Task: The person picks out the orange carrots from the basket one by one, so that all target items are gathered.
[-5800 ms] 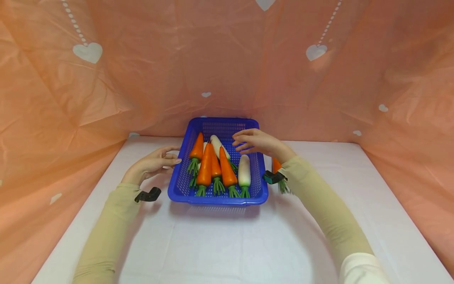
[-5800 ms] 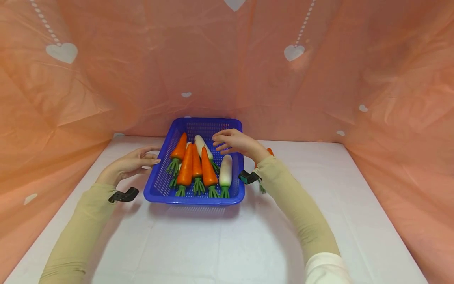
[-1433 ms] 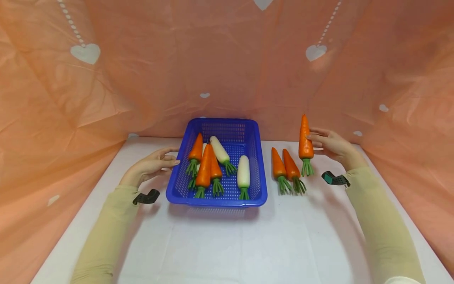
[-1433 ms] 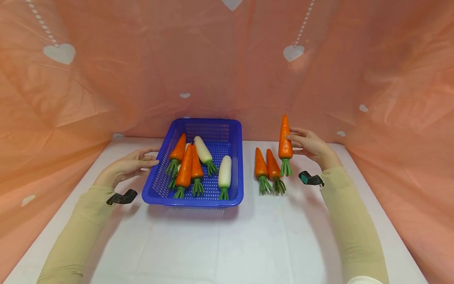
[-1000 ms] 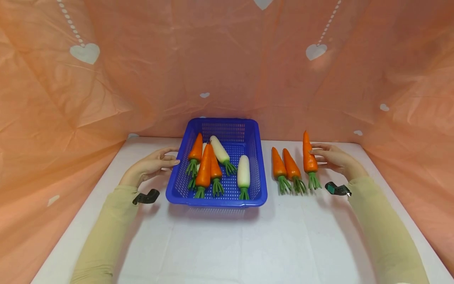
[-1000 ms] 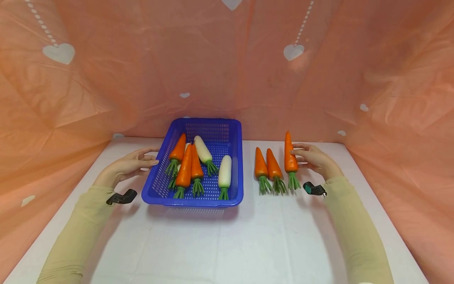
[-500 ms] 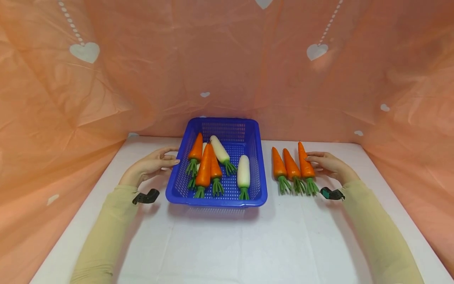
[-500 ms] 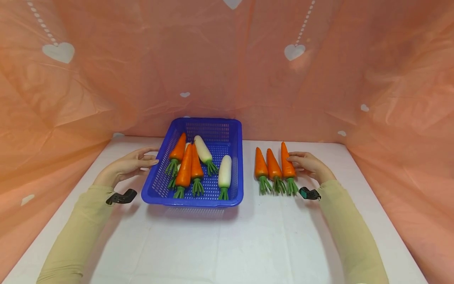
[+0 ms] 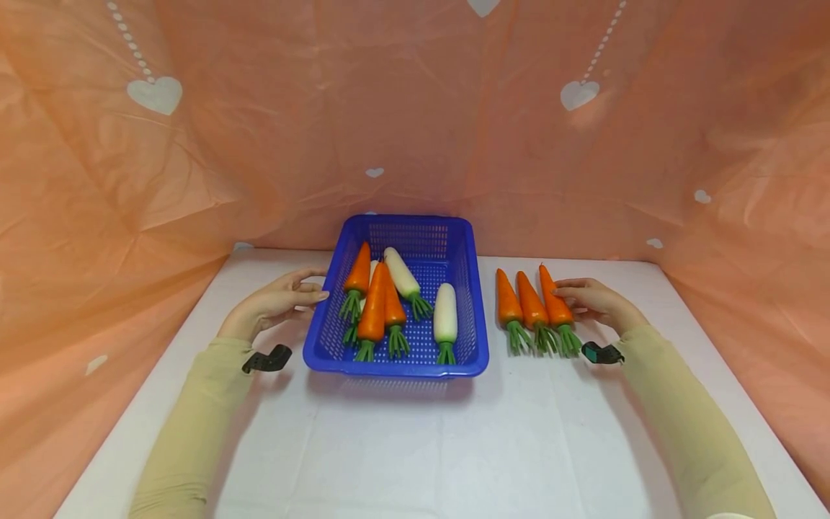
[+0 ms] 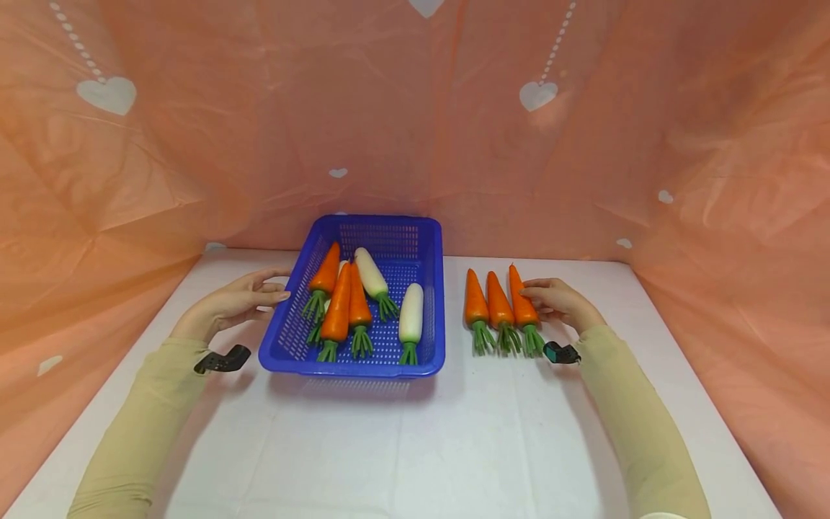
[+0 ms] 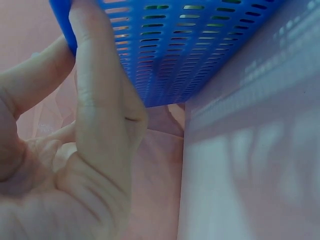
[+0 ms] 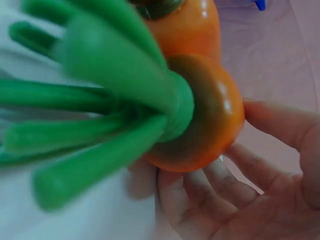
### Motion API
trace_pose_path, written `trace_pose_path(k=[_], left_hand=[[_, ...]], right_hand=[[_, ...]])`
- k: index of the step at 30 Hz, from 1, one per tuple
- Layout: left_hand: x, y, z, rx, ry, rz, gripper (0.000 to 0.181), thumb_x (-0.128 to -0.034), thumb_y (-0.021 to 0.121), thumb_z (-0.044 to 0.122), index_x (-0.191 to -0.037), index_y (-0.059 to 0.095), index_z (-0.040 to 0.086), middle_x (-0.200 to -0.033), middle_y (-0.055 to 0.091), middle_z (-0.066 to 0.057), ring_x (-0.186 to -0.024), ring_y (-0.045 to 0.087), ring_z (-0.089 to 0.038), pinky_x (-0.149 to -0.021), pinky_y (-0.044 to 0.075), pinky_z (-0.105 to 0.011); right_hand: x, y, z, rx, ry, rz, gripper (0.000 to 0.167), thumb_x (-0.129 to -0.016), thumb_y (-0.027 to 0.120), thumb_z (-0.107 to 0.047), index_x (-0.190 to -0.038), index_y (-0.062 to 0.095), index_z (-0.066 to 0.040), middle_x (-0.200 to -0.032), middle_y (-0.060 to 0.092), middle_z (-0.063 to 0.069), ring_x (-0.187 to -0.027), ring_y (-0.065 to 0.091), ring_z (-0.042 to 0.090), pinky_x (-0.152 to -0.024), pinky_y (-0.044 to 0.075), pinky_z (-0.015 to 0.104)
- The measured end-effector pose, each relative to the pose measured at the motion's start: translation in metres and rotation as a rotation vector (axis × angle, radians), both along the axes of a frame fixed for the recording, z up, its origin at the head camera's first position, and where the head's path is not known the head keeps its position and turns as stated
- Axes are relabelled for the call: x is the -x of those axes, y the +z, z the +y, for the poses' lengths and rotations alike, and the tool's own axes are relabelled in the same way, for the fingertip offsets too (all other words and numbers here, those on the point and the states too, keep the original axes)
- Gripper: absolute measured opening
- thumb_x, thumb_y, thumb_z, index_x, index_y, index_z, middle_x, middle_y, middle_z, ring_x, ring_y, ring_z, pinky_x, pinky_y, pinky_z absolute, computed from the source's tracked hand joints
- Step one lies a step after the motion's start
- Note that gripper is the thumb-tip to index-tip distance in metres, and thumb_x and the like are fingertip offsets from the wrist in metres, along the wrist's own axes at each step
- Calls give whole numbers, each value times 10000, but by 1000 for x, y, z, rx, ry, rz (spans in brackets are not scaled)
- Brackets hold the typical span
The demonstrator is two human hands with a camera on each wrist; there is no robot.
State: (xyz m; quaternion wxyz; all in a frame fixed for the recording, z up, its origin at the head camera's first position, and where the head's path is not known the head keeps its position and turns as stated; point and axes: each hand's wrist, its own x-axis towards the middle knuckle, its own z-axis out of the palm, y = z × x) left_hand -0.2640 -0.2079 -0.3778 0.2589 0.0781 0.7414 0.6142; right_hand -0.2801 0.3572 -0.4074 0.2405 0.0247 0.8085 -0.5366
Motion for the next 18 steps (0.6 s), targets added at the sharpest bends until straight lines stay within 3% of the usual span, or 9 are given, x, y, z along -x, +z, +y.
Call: trace_pose_path(k=[7, 12, 18], left_hand=[[-1, -1, 0, 19, 8, 13, 655, -948, 608, 127, -1483, 233, 71, -1186, 516, -174, -926, 603, -214, -888, 493, -445], [-1, 0, 1, 25, 19, 4, 652, -943, 620, 144, -1476, 250, 84, -1165, 548, -168, -917, 630, -225, -881, 497, -448], [-1, 1, 0, 21, 11, 9, 640, -949, 607, 129, -1472, 244, 66, -1132, 563, -156, -904, 634, -220, -874, 502, -446]], right_hand=[[2, -1, -3, -68, -9, 27, 607, -984, 544, -289, -1428, 339, 70, -1012, 610, 7, -818, 585, 127, -748, 521, 256], [1, -2, -3, -77, -32, 36, 600, -971, 569, -298, -1408, 378, 67, -963, 629, -9, -790, 605, 114, -732, 522, 256], [-4, 0, -1, -133, -8, 56, 591, -978, 548, -341, -1371, 410, 78, -950, 632, 6, -790, 598, 134, -724, 521, 272]])
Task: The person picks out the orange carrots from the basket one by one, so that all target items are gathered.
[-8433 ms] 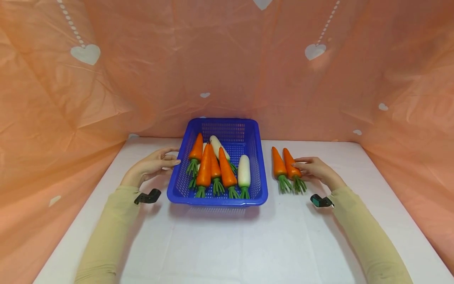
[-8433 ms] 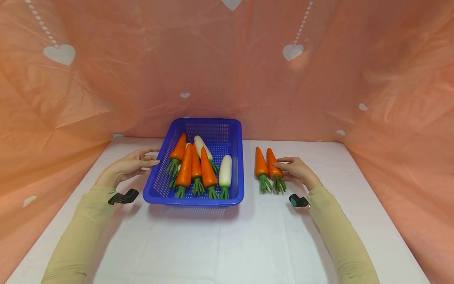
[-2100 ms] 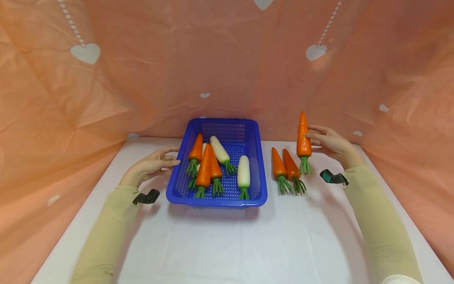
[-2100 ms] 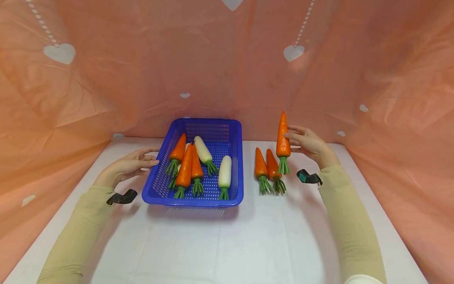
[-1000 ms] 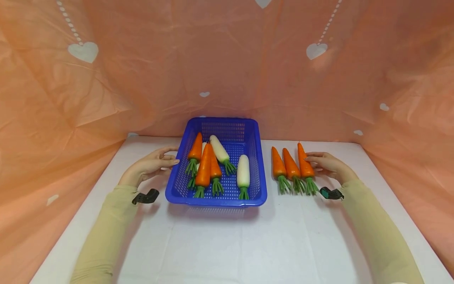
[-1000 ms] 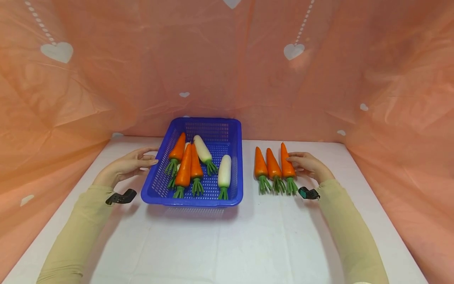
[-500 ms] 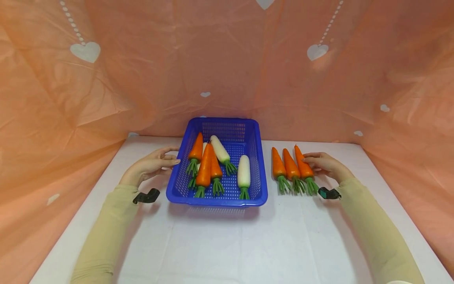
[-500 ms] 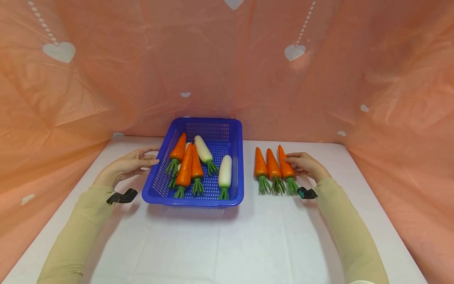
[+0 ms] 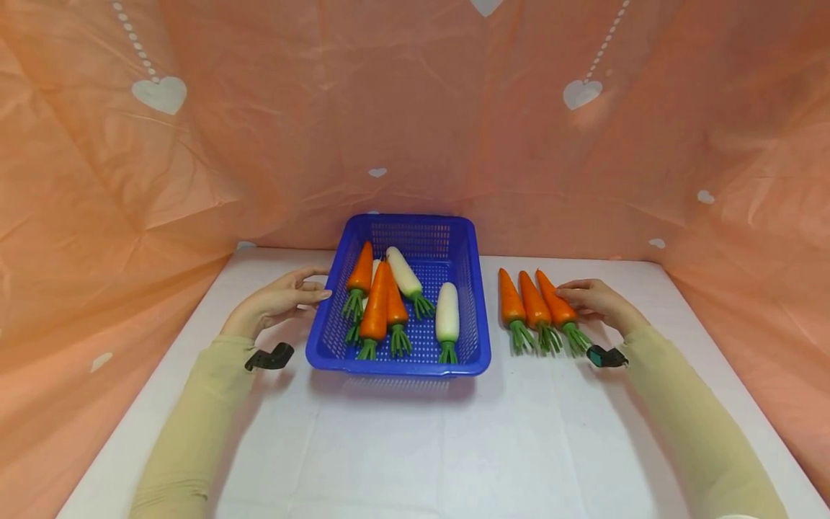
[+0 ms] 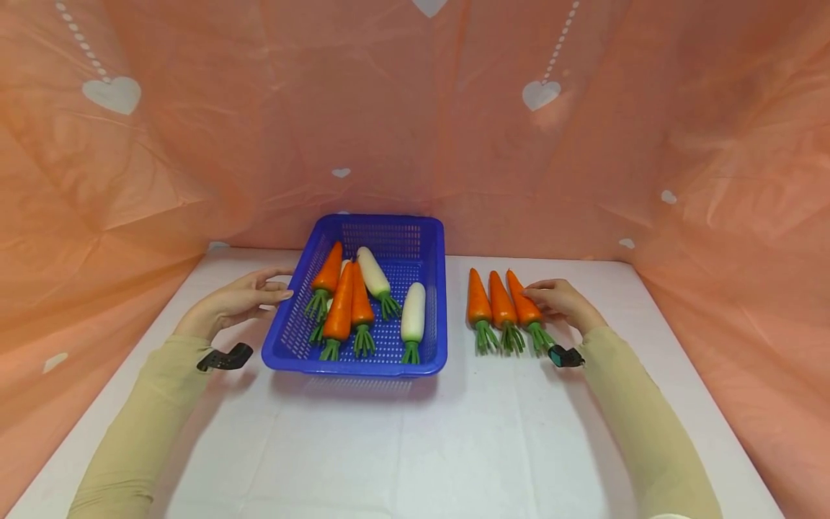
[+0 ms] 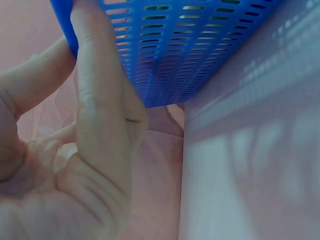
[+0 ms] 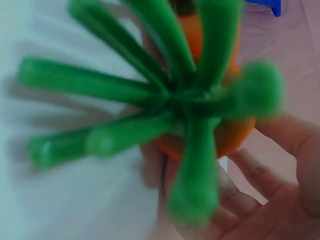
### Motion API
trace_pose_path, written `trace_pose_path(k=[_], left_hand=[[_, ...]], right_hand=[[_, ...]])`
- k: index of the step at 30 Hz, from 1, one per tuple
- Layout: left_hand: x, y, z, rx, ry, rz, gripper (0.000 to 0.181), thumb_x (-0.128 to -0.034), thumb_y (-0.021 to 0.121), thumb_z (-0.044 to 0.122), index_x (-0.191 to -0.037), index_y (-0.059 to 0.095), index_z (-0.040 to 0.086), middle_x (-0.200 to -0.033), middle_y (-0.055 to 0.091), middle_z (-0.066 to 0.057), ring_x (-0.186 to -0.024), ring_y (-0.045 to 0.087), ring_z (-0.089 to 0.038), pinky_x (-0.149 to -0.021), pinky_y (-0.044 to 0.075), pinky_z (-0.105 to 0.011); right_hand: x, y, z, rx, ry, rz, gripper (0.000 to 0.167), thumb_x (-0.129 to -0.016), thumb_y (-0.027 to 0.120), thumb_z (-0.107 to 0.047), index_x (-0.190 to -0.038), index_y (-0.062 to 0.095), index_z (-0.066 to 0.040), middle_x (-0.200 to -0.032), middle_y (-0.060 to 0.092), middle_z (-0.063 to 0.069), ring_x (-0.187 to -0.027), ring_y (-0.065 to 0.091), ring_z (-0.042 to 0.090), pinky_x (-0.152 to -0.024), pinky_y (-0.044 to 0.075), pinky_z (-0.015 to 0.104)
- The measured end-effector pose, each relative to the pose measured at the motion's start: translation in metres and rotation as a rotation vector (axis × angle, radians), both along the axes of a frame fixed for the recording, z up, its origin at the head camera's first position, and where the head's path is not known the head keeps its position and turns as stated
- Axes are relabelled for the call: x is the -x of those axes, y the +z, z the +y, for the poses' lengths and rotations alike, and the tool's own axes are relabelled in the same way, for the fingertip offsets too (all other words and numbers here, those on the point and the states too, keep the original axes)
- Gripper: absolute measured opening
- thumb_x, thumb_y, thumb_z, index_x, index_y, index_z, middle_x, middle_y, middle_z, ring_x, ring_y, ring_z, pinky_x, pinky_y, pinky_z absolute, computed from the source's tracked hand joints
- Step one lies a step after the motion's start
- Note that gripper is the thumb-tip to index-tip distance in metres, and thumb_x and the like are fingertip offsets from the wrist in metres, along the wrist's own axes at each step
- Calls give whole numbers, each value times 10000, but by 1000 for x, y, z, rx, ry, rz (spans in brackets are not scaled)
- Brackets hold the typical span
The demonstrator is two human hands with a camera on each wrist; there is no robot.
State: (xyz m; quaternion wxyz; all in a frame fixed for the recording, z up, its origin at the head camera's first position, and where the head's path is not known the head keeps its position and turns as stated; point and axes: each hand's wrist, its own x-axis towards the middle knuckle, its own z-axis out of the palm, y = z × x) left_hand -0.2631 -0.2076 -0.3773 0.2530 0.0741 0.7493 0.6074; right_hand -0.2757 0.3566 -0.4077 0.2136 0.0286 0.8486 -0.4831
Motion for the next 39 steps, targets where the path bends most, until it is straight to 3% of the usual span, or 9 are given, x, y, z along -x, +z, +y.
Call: trace_pose_path(k=[5, 14, 24, 32, 39], left_hand=[[1, 0, 0, -2, -3, -1, 646, -948, 607, 125, -1476, 239, 68, -1122, 563, -154, -879, 638, -221, -863, 508, -447], [1, 1, 0, -1, -12, 4, 642, -955, 593, 108, -1482, 229, 64, -1095, 576, -116, -867, 613, -204, -854, 514, -412], [2, -2, -1, 4, -8, -4, 649, -946, 615, 140, -1475, 244, 80, -1109, 578, -137, -880, 633, -221, -864, 510, -424], [2, -1, 1, -26, -17, -12, 619, -957, 588, 98, -1466, 239, 69, -1012, 612, -93, -789, 632, -201, -800, 535, -383], [2, 0, 1, -19, -5, -14, 633, -952, 600, 112, -1474, 243, 79, -1089, 590, -127, -844, 631, -211, -841, 521, -408]], right_hand=[[-11, 3, 8, 4, 47, 2, 602, -992, 520, -337, -1390, 372, 90, -993, 632, 51, -842, 619, 179, -777, 536, 312], [-33, 7, 20, 109, 65, -21, 539, -994, 523, -215, -1396, 348, 99, -1062, 622, 99, -876, 648, 202, -815, 535, 337], [-35, 0, 21, 235, 36, -52, 526, -993, 532, -176, -1390, 341, 110, -1028, 648, 38, -866, 651, 166, -797, 539, 316], [-36, 6, 23, 190, 58, -38, 555, -1007, 503, -233, -1405, 318, 107, -1072, 642, 107, -911, 650, 203, -834, 528, 366], [-35, 26, 26, 108, 98, 61, 598, -1034, 426, -295, -1413, 267, 139, -1237, 565, 240, -1037, 632, 215, -895, 498, 375]])
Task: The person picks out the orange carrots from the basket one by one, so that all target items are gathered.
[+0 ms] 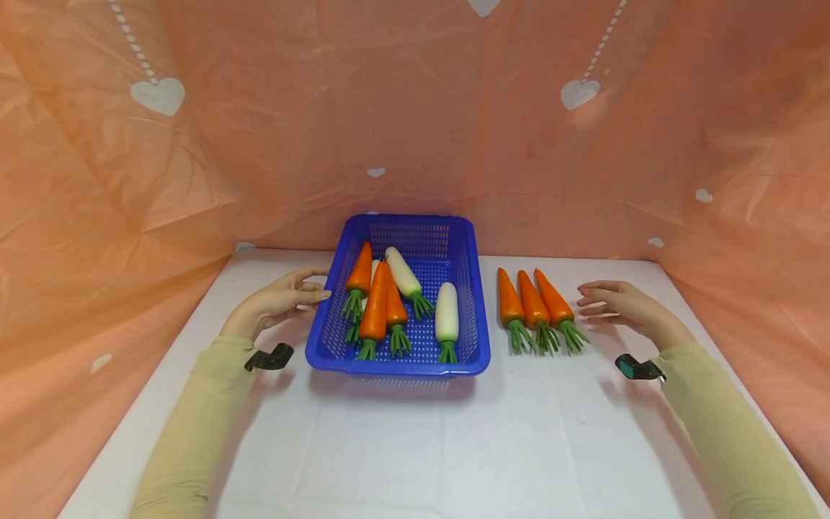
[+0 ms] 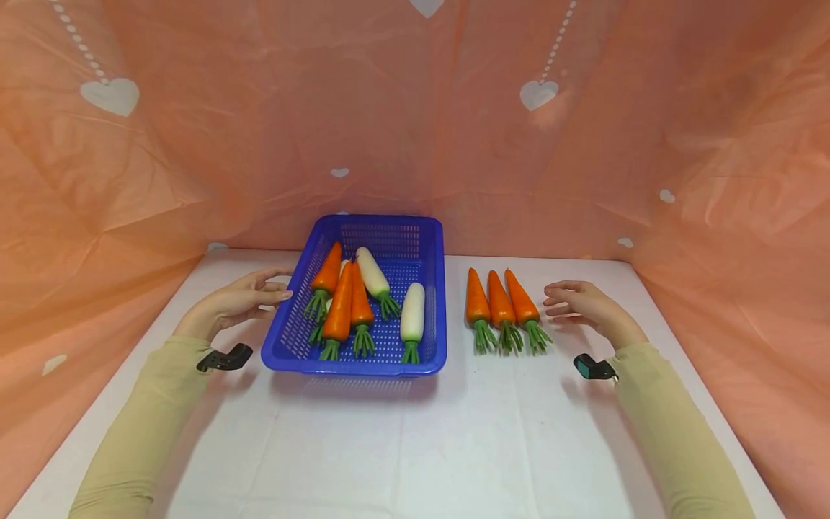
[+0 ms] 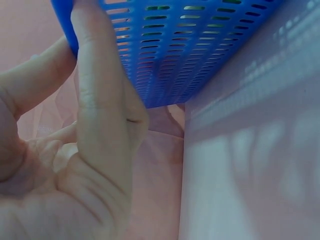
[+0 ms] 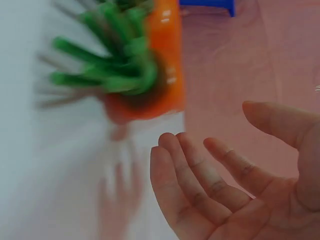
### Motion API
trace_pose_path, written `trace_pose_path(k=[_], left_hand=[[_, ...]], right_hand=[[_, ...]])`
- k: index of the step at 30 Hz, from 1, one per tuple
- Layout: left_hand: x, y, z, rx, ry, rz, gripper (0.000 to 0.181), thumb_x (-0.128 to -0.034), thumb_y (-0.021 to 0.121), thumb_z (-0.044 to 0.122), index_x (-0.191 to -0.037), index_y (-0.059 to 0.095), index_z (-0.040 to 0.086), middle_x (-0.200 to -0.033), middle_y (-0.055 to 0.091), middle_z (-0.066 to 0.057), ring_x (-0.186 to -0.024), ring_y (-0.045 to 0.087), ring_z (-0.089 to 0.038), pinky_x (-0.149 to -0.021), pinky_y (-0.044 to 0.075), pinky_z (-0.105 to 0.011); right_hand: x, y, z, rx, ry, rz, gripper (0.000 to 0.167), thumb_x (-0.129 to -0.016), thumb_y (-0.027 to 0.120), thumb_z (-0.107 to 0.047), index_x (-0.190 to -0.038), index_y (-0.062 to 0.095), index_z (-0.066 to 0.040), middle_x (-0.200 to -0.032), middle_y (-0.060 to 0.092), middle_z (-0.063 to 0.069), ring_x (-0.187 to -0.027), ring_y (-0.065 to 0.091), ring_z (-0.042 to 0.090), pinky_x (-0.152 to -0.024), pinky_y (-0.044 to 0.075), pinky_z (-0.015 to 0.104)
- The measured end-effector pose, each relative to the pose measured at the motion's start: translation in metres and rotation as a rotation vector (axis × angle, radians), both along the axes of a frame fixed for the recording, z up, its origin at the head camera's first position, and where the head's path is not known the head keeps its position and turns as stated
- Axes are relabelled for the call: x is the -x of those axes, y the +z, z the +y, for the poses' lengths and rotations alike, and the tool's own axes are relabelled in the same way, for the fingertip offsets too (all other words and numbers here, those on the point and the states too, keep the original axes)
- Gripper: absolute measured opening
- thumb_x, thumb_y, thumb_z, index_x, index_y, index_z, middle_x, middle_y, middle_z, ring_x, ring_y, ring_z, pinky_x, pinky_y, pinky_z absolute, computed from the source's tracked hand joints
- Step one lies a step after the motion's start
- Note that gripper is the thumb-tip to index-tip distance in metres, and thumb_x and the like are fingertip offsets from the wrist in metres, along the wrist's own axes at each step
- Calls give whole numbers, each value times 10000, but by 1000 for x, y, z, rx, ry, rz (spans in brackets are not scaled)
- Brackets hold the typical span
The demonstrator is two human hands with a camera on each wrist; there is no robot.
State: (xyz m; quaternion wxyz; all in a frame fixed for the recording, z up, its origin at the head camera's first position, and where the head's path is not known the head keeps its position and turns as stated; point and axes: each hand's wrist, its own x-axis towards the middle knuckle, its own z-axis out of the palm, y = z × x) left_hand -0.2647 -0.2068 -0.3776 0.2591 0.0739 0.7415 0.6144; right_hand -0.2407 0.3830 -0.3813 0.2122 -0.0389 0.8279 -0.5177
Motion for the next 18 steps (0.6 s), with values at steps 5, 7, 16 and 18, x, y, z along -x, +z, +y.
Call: trace_pose_path(k=[5, 7, 16, 18], left_hand=[[-1, 0, -1, -8, -1, -5, 643, -954, 596, 113, -1480, 229, 72, -1107, 585, -133, -866, 635, -210, -852, 517, -410], [-1, 0, -1, -13, -6, -6, 638, -959, 586, 104, -1480, 220, 61, -1074, 596, -124, -837, 637, -206, -833, 526, -394], [-2, -1, 1, -17, 11, 2, 632, -958, 591, 117, -1481, 238, 79, -1184, 550, -171, -937, 630, -223, -885, 499, -430], [-2, -1, 1, -11, 5, 15, 639, -958, 592, 122, -1484, 233, 69, -1174, 557, -159, -934, 629, -215, -887, 497, -432]], right_hand=[[4, 20, -7, 24, 9, 43, 592, -1033, 428, -303, -1420, 270, 116, -1155, 608, 95, -1037, 630, 184, -883, 504, 335], [5, 27, -12, 48, 25, 65, 578, -1034, 428, -293, -1421, 273, 108, -1128, 608, 42, -1024, 630, 156, -890, 500, 343], [20, 57, -55, 105, 75, 133, 604, -1017, 456, -355, -1459, 296, 25, -1260, 564, 78, -1126, 585, 202, -947, 460, 355], [23, 64, -69, 113, 92, 137, 597, -1014, 459, -359, -1461, 307, 6, -1310, 535, 118, -1153, 567, 226, -994, 416, 417]])
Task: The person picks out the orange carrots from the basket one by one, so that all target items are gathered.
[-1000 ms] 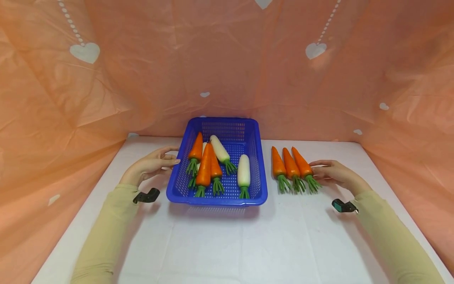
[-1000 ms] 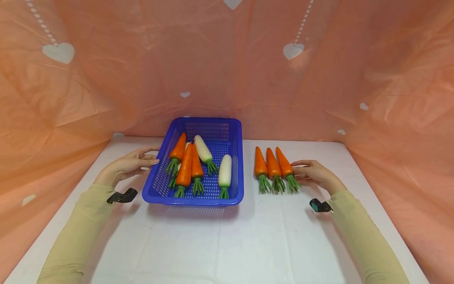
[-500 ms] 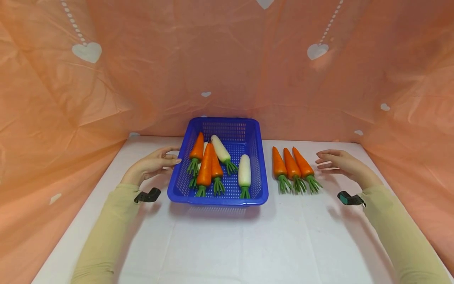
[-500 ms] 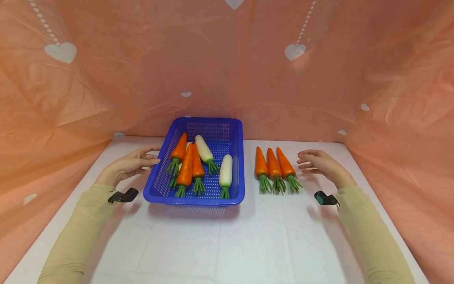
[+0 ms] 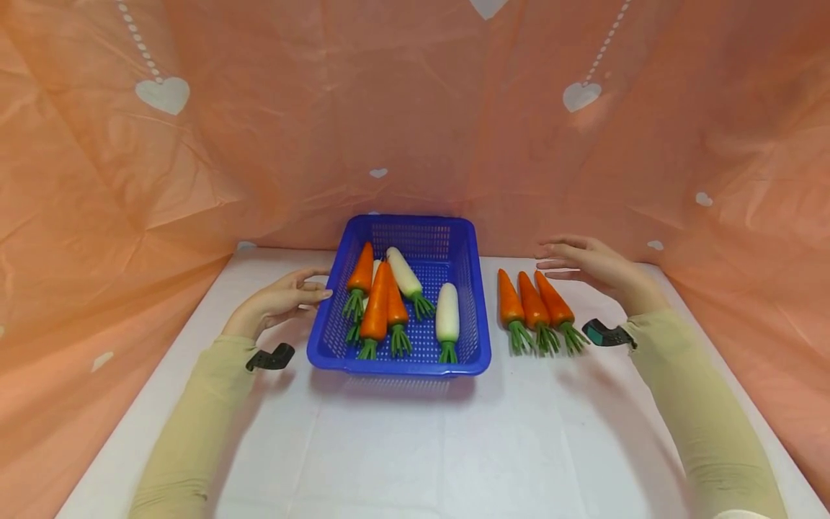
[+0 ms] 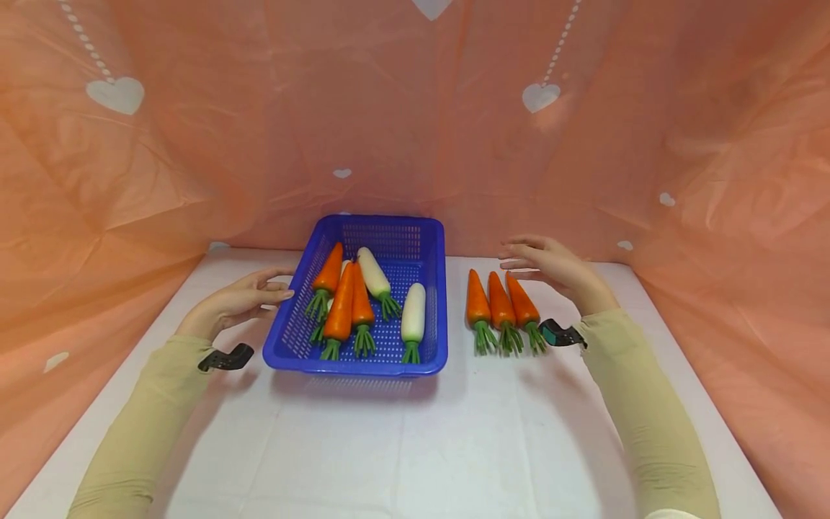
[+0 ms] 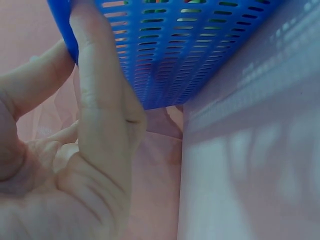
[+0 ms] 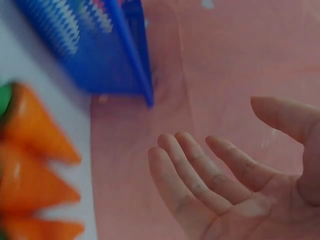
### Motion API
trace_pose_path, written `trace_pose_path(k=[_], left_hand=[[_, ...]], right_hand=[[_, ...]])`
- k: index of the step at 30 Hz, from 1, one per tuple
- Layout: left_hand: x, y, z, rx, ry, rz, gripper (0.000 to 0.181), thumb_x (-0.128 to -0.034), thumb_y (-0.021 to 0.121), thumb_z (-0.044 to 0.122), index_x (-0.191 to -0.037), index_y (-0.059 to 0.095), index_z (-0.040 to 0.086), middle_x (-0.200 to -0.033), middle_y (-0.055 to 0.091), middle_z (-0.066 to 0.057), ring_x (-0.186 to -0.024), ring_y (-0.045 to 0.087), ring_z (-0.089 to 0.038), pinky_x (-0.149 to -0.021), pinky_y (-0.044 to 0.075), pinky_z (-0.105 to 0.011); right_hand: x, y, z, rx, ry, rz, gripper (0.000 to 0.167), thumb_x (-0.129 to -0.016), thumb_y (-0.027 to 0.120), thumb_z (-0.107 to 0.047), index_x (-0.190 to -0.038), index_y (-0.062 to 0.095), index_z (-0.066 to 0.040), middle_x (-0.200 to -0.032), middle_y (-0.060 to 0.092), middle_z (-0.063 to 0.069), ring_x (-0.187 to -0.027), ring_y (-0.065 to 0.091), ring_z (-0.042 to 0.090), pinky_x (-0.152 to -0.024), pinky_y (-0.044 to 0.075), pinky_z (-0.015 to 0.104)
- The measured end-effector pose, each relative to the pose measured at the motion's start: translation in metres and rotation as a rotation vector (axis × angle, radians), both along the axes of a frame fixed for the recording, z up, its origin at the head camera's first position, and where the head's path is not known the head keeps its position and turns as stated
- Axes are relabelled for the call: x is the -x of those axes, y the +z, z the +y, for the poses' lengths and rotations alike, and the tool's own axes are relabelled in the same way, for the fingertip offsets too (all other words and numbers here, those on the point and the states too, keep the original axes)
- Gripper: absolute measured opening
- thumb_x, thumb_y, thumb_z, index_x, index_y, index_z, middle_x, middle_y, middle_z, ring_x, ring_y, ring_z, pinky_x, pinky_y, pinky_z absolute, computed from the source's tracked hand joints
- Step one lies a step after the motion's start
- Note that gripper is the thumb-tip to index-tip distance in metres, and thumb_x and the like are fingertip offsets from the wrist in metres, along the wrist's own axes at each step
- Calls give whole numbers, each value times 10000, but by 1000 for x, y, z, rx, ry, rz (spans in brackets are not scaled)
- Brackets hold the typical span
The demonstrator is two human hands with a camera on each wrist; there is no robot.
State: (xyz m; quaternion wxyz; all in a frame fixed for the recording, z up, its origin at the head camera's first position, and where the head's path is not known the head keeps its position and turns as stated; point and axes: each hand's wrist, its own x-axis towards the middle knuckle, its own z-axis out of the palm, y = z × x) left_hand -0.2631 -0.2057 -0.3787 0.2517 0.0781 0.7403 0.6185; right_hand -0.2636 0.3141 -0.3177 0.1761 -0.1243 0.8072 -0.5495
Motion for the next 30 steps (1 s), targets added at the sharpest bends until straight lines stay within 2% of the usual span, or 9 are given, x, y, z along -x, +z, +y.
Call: trace_pose_path(k=[4, 8, 11, 15, 19, 24, 30], left_hand=[[0, 0, -2, 2, -17, 23, 645, -959, 587, 113, -1486, 222, 39, -1138, 581, -143, -904, 638, -205, -884, 500, -422], [0, -1, -3, 3, -11, 28, 643, -960, 587, 114, -1486, 227, 36, -1156, 576, -136, -920, 637, -198, -883, 502, -398], [-1, -2, -3, -11, -6, 23, 640, -956, 595, 121, -1483, 238, 46, -1185, 555, -157, -947, 635, -216, -891, 497, -425], [-2, -3, -3, -40, -4, 13, 640, -955, 592, 104, -1483, 235, 49, -1201, 526, -202, -954, 634, -240, -898, 485, -470], [-2, -3, -2, -31, 10, 3, 646, -959, 586, 108, -1491, 223, 58, -1242, 501, -218, -953, 628, -216, -893, 493, -447], [-3, -2, -2, -27, 9, 5, 659, -956, 591, 111, -1495, 216, 57, -1260, 476, -247, -959, 625, -228, -888, 497, -440], [-2, -2, -2, -54, -8, 4, 626, -967, 559, 71, -1488, 214, 31, -1206, 537, -207, -898, 654, -222, -842, 523, -413]], right_hand=[[9, 8, -32, 38, 20, 0, 547, -1013, 474, -327, -1439, 353, -6, -1329, 526, 157, -1136, 576, 231, -1025, 367, 489], [19, 12, -67, 80, 60, -23, 532, -1010, 492, -295, -1425, 359, 9, -1345, 491, 234, -1161, 556, 301, -1010, 389, 478], [26, 14, -90, 92, 107, -46, 534, -1007, 502, -273, -1424, 349, 24, -1365, 447, 282, -1206, 504, 377, -1000, 400, 470], [34, 15, -117, 118, 139, -66, 507, -1003, 512, -227, -1411, 364, 36, -1354, 445, 286, -1226, 467, 417, -1001, 404, 469], [42, 15, -139, 143, 138, -79, 500, -1006, 499, -202, -1409, 356, 58, -1329, 464, 276, -1216, 474, 416, -997, 406, 475], [52, 7, -159, 153, 117, -125, 466, -1013, 487, -206, -1397, 391, 39, -1298, 508, 251, -1208, 493, 401, -999, 402, 483], [62, -13, -180, 201, 89, -229, 472, -1014, 484, -203, -1402, 381, 46, -1360, 443, 303, -1235, 467, 406, -1025, 369, 493]])
